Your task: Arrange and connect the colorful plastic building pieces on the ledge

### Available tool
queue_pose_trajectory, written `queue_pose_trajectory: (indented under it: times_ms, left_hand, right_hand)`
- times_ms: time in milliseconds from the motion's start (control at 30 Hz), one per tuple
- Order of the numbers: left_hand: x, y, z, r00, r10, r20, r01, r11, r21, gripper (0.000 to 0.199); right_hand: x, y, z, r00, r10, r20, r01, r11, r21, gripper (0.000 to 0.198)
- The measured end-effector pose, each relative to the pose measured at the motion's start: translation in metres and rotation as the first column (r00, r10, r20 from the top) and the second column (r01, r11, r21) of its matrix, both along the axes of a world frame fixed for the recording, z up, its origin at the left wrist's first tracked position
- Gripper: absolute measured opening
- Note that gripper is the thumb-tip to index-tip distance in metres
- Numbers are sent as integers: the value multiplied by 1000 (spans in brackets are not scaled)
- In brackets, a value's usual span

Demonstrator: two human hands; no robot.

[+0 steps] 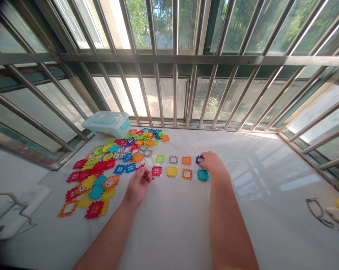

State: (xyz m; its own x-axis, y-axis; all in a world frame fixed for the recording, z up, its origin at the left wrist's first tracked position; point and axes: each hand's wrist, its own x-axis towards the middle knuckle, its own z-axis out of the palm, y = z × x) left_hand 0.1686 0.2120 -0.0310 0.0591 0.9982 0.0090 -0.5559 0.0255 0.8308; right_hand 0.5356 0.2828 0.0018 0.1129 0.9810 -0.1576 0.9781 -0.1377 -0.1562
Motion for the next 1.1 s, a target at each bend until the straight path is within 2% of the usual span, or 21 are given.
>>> queue_pose_trajectory:
  times_ms: [300,600,1100]
  left_hand:
    - [0,0,0,1000,1,-7,-2,1000,-5,31]
    - [0,-1,1,1000,-4,-6,4,1000,-10,31]
    - [0,0,-3,1000,-7,-1,7,1000,-21,29]
  right_hand:
    - [1,1,0,1000,-19,-4,19,999,-34,57]
    - [-3,-2,3,998,-38,41,40,998,-45,53]
    - [-2,-1,3,999,-15,42,17,998,-63,56]
